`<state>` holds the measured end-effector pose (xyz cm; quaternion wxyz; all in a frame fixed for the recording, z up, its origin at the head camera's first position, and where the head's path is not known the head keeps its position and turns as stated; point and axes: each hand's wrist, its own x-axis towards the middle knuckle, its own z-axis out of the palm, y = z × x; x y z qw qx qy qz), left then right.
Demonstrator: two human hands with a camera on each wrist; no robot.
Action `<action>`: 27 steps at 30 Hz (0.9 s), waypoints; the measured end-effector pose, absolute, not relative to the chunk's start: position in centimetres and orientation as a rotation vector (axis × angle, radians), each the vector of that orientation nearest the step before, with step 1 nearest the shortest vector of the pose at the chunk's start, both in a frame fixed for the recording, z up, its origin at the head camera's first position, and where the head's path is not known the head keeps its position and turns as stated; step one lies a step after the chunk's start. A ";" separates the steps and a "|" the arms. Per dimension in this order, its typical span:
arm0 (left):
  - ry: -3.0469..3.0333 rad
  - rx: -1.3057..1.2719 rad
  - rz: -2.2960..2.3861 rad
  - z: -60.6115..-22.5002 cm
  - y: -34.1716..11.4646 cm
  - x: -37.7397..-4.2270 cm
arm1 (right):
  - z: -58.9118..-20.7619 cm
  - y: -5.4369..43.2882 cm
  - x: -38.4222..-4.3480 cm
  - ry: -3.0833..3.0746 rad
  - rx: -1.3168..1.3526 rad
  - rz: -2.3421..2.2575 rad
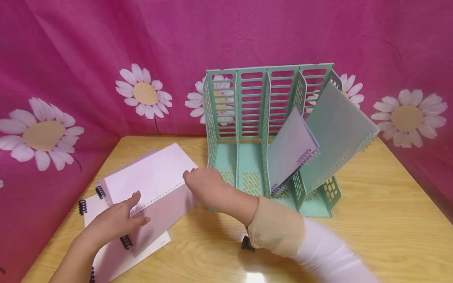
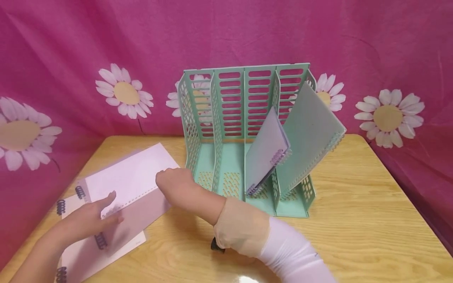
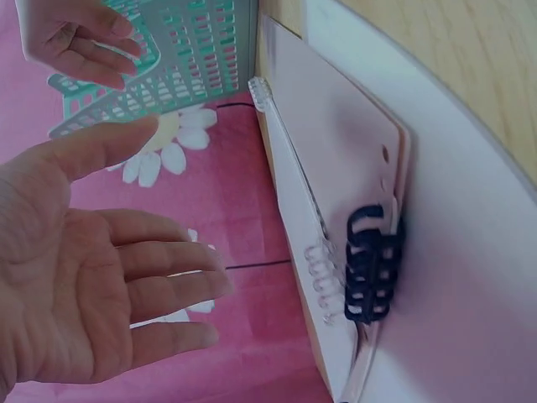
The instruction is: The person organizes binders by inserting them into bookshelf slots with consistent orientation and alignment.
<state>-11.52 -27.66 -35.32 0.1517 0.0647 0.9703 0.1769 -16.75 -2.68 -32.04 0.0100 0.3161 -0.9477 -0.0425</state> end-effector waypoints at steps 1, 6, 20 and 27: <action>2.772 0.190 0.504 -35.5 -27.8 -11.5 | -32.2 -3.0 -16.7 -2.950 0.991 -0.152; 2.714 0.219 0.483 -36.7 -28.9 -11.1 | -33.2 -4.9 -16.7 -2.962 0.986 -0.203; 2.642 0.154 0.542 -38.2 -31.1 -11.6 | -35.9 -10.8 -18.5 -3.238 0.742 -0.376; 2.607 0.162 0.536 -38.4 -30.9 -12.4 | -37.0 -11.6 -19.5 -3.265 0.581 -0.394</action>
